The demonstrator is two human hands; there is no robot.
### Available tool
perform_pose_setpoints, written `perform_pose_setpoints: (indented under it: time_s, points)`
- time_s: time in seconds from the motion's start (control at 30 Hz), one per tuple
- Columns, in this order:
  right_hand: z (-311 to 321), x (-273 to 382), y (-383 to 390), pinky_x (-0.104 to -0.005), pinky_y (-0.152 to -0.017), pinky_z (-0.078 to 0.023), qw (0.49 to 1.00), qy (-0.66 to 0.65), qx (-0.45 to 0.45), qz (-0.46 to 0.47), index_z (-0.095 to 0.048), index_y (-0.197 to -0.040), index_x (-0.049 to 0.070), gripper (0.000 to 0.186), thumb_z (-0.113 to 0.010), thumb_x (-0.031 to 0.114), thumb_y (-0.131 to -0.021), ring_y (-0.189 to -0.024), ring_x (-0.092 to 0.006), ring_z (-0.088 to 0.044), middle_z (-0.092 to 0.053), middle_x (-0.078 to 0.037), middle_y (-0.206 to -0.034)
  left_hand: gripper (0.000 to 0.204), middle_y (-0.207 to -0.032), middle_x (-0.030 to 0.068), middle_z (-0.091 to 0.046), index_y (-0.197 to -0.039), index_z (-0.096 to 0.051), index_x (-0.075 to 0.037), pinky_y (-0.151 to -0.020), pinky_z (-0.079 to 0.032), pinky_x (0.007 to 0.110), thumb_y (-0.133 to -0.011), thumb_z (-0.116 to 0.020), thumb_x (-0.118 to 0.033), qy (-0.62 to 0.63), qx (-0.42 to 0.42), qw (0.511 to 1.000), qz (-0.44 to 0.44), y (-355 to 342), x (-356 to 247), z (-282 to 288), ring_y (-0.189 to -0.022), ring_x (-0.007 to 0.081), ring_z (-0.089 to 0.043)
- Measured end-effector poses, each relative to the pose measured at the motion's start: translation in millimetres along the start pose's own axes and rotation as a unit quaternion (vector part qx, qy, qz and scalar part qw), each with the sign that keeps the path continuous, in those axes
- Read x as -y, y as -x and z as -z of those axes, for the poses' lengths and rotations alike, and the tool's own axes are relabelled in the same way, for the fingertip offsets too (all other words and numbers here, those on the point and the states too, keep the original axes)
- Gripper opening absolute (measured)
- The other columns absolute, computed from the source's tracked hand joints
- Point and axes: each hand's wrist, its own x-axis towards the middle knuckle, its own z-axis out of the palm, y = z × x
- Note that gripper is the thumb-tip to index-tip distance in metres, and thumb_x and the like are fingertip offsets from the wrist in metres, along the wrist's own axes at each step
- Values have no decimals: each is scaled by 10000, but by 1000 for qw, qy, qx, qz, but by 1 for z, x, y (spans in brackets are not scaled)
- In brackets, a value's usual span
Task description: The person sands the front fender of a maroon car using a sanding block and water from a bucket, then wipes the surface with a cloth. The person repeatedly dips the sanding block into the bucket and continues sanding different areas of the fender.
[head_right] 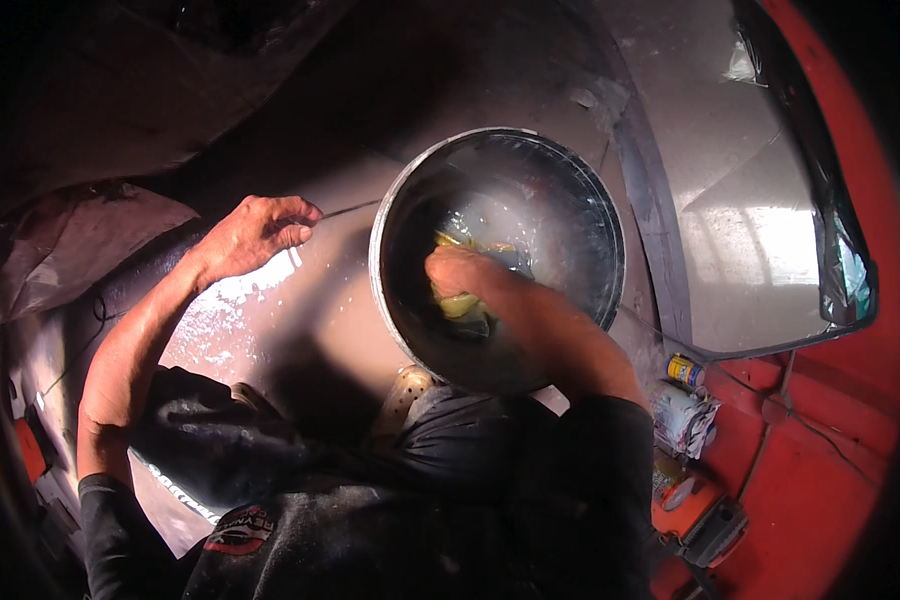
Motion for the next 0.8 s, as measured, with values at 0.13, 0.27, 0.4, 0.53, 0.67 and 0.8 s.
perform_pose_setpoints:
  time_s: [0.13,0.27,0.4,0.53,0.67,0.8]
  points:
    - [5,-59,85,-402,-716,-533,976,-200,-66,47,-721,-1074,80,328,-790,182,-770,-859,-256,-694,-735,-96,-925,414,-1158,205,-718,-1266,-633,11,-926,-561,418,-983,-658,-289,9,27,1000,4,-9,-6,-3,-1076,308,-701]
    - [32,-59,150,-308,-760,-518,869,-476,-69,-115,-708,-1063,35,242,-746,80,-828,-847,-151,-660,-726,-47,-923,416,-1161,214,-714,-1265,-633,14,-933,-559,418,-980,-659,-289,17,19,1000,-6,-11,-2,-3,-1096,312,-695]
    - [30,-57,157,-242,-698,-475,806,-535,-210,-142,-686,-1070,0,177,-699,33,-897,-791,-65,-587,-678,2,-872,426,-1165,221,-710,-1267,-631,16,-943,-559,419,-975,-663,-292,4,19,1000,0,-10,-8,-2,-1102,329,-691]
    - [25,-60,156,-226,-680,-435,695,-584,-397,-134,-676,-1114,-8,205,-693,57,-920,-738,-58,-541,-646,27,-815,399,-1171,226,-706,-1265,-633,16,-951,-557,421,-978,-654,-262,12,15,1000,-16,-12,-4,-4,-1107,345,-687]
    - [43,-53,174,-219,-652,-432,593,-673,-418,-147,-636,-1012,70,80,-680,85,-948,-741,-44,-536,-618,52,-828,369,-1162,224,-708,-1256,-637,14,-949,-559,420,-983,-642,-234,19,9,1000,-24,-11,-5,-3,-1102,347,-690]
    - [47,-37,188,-351,-818,-602,480,-807,-344,24,-584,-1094,93,134,-646,109,-976,-888,-127,-674,-672,-3,-992,336,-1085,172,-737,-1217,-656,-3,-858,-571,385,-986,-646,-246,39,-38,995,-78,-6,-8,-11,-1000,280,-718]
